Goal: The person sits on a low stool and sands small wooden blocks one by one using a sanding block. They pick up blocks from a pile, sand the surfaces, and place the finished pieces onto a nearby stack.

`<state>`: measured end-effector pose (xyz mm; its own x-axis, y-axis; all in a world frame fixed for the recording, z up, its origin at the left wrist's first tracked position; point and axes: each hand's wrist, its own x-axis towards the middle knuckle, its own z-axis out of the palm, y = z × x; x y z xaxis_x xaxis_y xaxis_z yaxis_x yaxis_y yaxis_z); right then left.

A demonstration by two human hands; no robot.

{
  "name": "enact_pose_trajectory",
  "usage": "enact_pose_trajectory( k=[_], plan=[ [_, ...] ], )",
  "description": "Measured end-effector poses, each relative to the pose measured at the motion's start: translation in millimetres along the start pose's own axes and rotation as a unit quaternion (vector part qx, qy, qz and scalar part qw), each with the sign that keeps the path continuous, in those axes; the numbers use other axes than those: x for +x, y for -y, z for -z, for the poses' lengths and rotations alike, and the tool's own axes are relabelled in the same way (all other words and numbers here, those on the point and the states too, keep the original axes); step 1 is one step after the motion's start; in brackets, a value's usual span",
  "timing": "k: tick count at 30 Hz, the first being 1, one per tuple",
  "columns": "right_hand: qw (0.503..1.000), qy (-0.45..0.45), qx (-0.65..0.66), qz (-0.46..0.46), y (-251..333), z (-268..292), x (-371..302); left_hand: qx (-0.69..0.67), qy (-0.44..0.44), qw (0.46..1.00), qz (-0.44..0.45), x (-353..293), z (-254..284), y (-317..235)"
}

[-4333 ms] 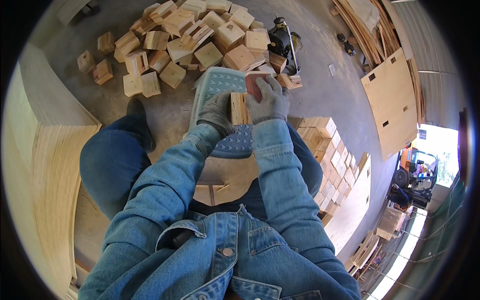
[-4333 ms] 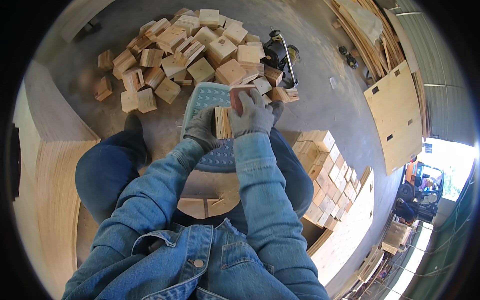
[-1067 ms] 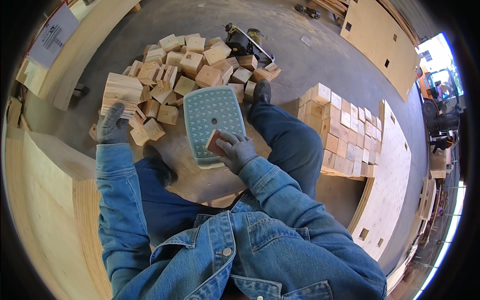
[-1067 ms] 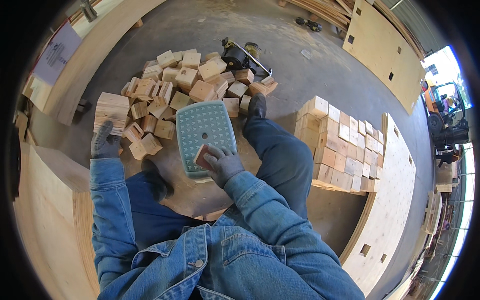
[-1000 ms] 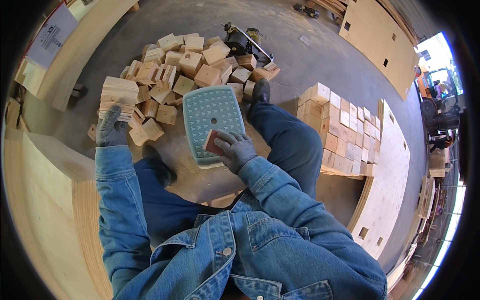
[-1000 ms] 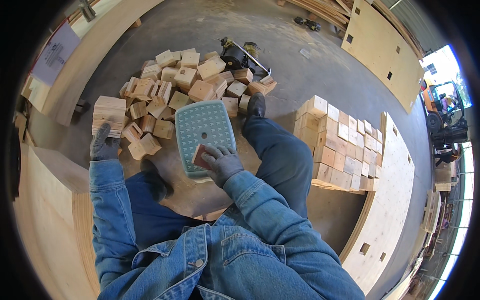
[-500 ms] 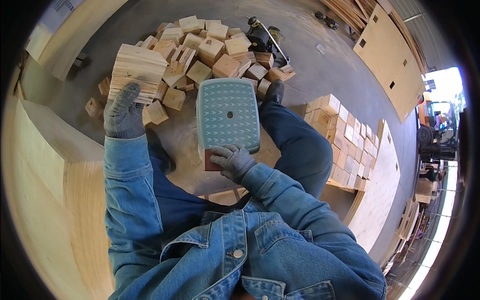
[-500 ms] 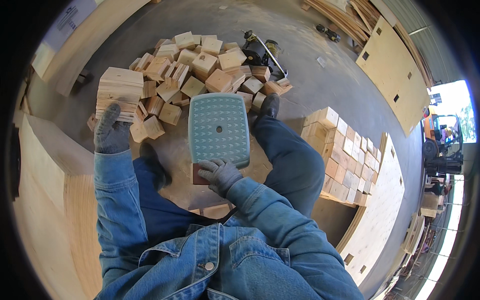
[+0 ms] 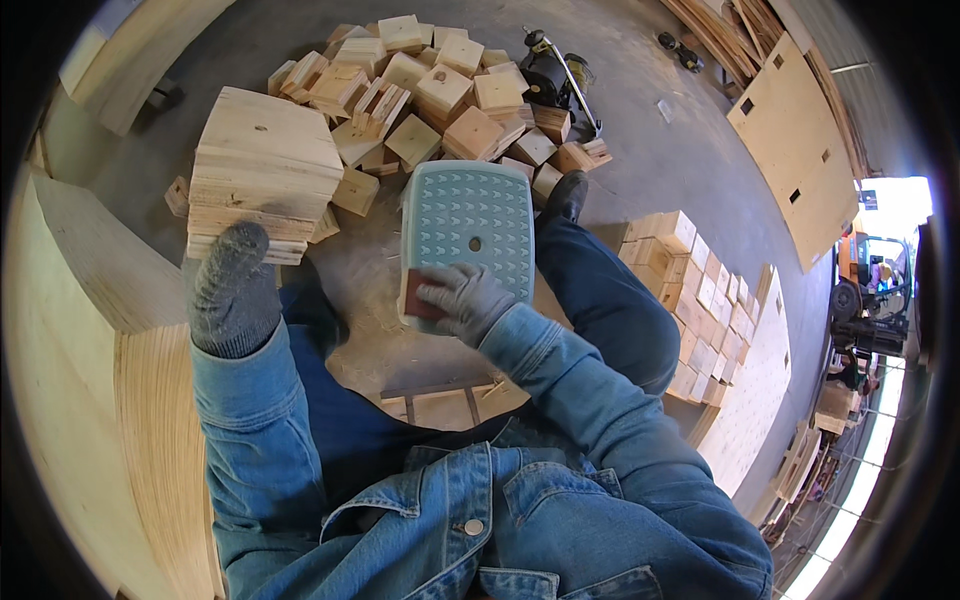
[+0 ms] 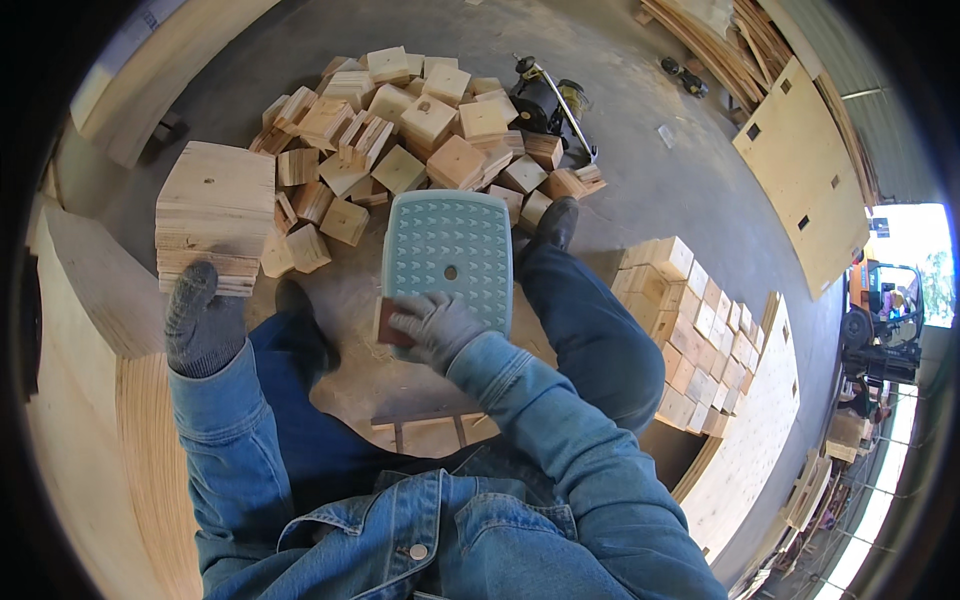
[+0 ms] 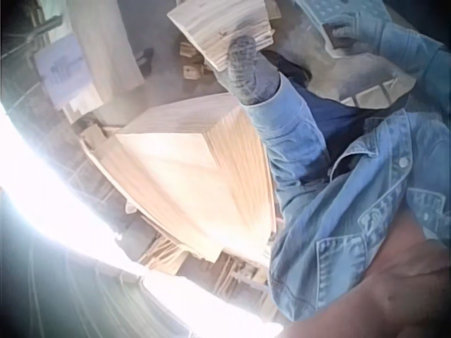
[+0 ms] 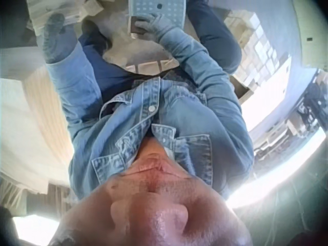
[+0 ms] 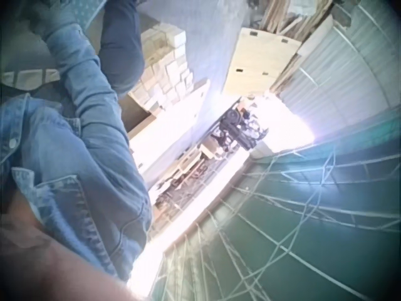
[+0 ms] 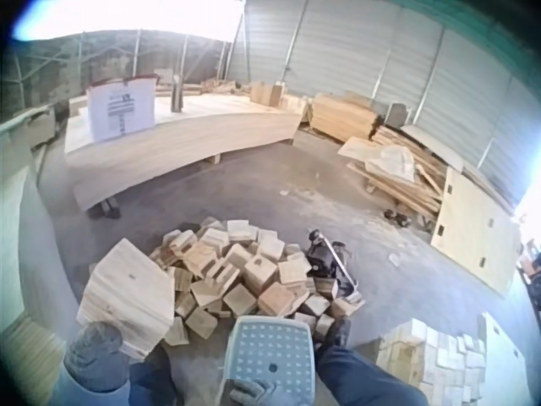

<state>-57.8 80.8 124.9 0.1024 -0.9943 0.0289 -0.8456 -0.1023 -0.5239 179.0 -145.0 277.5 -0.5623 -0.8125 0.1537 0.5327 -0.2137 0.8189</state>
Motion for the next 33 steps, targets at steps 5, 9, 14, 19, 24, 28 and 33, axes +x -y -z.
enact_pose_trajectory(
  k=[5,9,14,19,24,28,33],
  plan=[
    [0.968,-0.138,-0.076,-0.198,-113,66,35,0.045,-0.023,0.998,0.027,-2,10,5],
    [0.952,-0.192,-0.069,-0.228,-153,95,41,0.063,-0.068,0.995,0.025,-2,6,11],
    [0.989,-0.103,0.091,-0.053,-59,30,34,0.093,-0.087,0.992,0.021,-2,-20,6],
    [0.998,0.043,-0.020,-0.034,-20,5,33,0.155,-0.069,0.985,0.031,-5,-22,5],
    [0.980,-0.131,-0.032,-0.148,-117,26,75,0.138,-0.060,0.987,0.049,1,-26,7],
    [0.923,-0.198,-0.065,-0.324,-142,74,87,0.136,-0.082,0.987,0.027,-1,-22,13],
    [0.919,-0.187,-0.065,-0.341,-97,57,24,0.134,-0.074,0.987,0.047,-3,-26,4]
  ],
)
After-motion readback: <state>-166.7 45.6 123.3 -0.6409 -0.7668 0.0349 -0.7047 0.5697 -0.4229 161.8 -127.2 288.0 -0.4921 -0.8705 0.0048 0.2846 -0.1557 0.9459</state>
